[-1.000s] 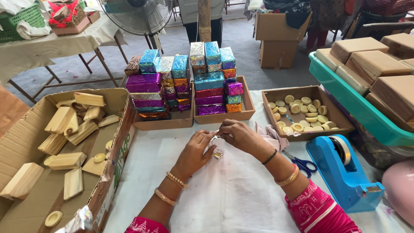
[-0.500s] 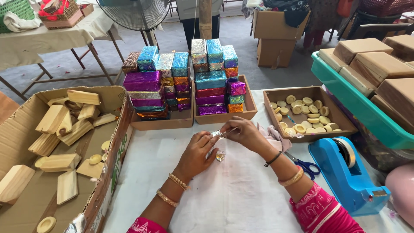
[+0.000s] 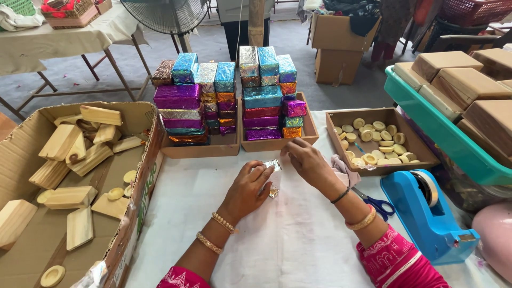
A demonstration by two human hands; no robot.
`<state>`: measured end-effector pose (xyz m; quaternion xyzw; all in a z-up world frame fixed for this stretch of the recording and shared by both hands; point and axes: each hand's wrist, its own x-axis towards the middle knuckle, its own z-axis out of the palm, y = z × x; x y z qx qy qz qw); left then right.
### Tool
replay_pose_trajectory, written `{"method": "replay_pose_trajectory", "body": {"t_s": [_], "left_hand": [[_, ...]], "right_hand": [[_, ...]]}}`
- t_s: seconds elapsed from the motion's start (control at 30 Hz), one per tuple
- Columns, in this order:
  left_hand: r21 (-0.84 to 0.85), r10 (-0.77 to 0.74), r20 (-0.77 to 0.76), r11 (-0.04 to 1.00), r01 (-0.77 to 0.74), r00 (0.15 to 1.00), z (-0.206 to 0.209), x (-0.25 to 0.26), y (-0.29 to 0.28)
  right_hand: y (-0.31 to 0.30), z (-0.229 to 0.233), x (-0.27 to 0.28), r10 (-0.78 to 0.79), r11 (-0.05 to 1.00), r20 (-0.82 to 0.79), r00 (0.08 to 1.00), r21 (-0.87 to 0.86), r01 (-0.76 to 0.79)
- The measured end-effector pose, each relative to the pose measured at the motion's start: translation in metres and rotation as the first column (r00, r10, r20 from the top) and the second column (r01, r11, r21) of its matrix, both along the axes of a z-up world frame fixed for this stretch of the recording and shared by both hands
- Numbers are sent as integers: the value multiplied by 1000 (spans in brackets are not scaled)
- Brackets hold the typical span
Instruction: Wrapping small round items in silver foil and organizing them into wooden containers or stacks.
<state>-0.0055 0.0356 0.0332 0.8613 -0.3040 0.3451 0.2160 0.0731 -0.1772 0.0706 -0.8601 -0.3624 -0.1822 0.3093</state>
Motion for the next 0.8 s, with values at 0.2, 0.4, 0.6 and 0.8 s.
{"method": "replay_pose_trajectory", "body": {"t_s": [0.2,0.4,0.6,0.8], "left_hand": [[0,-4,11,1000,4,1000,0,1,0],[-7,16,-3,1000,-16,1000,-5,4,0],[4,15,2,1000,-15,1000,-4,4,0],[-17,14,21,1000,-13,1000,-9,7,-2]], "right_hand": [[5,18,-15,115,992,21,993,-44,-114],[-3,7,-2,156,988,59,986,-16,-156],[-9,8,-4,166,986,24,986,-3,-165],[-53,18,-20,19,1000,-122,992,20,-17]]}}
